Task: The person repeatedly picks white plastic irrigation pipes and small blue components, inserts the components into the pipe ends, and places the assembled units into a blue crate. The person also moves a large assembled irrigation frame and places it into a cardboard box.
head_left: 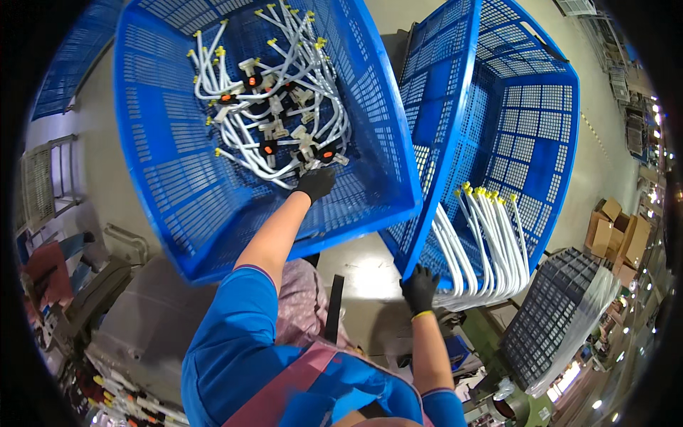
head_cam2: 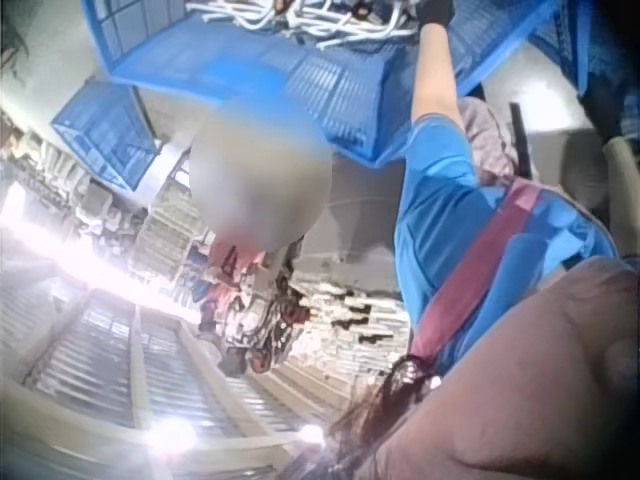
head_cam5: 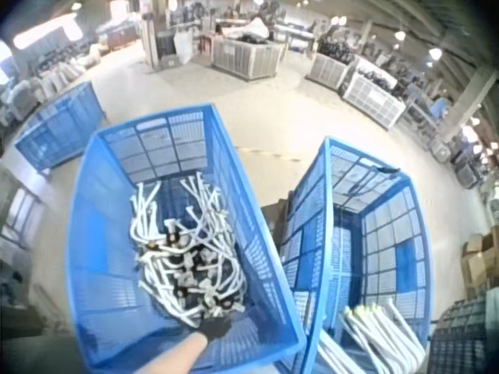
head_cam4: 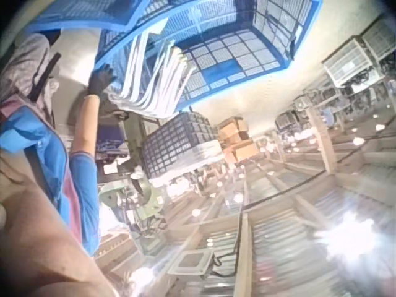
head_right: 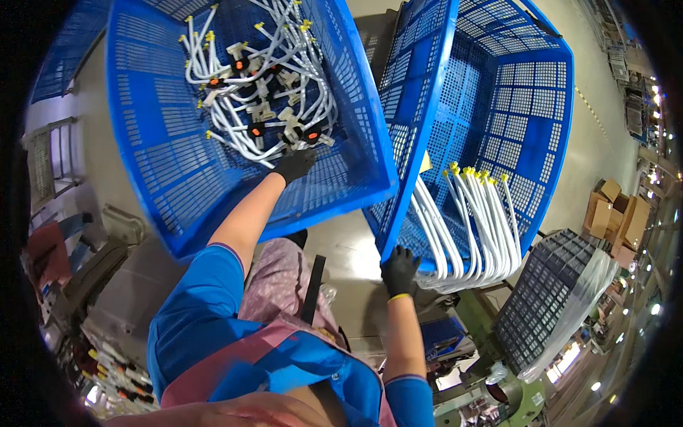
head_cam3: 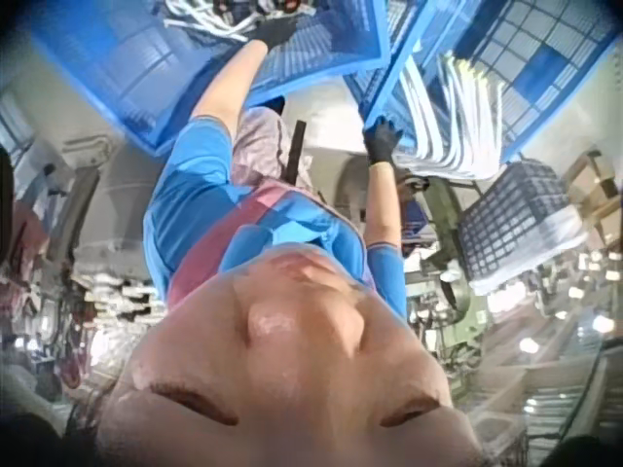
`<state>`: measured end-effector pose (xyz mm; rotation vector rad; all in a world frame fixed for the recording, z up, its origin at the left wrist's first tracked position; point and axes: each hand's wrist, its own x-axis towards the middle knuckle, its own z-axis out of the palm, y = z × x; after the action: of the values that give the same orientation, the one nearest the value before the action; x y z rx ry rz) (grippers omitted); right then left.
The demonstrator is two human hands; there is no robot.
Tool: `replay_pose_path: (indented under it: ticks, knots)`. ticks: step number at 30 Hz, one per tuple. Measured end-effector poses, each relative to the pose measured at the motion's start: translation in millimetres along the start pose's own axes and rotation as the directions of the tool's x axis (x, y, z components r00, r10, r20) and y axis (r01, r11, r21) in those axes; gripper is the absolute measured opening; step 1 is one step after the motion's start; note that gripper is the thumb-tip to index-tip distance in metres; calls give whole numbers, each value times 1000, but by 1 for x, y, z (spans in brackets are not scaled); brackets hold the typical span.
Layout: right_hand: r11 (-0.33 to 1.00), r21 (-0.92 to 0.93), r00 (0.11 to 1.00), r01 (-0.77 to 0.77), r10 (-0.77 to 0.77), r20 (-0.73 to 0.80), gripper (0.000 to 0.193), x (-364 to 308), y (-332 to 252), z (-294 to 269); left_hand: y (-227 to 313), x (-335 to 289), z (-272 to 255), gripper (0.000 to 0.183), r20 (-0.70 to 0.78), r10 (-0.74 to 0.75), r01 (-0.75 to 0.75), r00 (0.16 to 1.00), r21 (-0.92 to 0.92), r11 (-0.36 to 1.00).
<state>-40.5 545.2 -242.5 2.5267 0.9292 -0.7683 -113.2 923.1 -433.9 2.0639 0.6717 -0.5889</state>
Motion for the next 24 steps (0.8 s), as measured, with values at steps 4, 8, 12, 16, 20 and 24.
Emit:
replay_pose_path:
  ticks: [4, 8, 12, 16, 20, 24]
  knots:
    - [999, 34, 994, 11, -7, -107, 33, -2, -5, 9, -44, 104, 60, 65, -347, 124, -58, 930, 192, 980]
    - [996, 44, 994, -79, 75, 78, 39, -5, -4, 5, -62, 172, 76, 36, -11, -32, 27, 999, 812, 583]
    - [986, 89, 986, -144, 136, 97, 39, -6, -7, 2, -64, 170, 61, 34, -79, -271, 278, 959, 431, 859]
    - [976, 115, 976, -186, 169, 138, 38, -4, -9, 0, -63, 134, 50, 63, 56, -404, 361, 913, 350, 864]
    - [979, 85, 972, -186, 171, 160, 35, -1, -10, -1, -62, 59, 38, 65, -19, -200, 190, 980, 410, 892]
    - [990, 66, 983, -127, 117, 142, 31, 2, -9, 1, -55, -45, -9, 58, -82, 99, -50, 992, 461, 886]
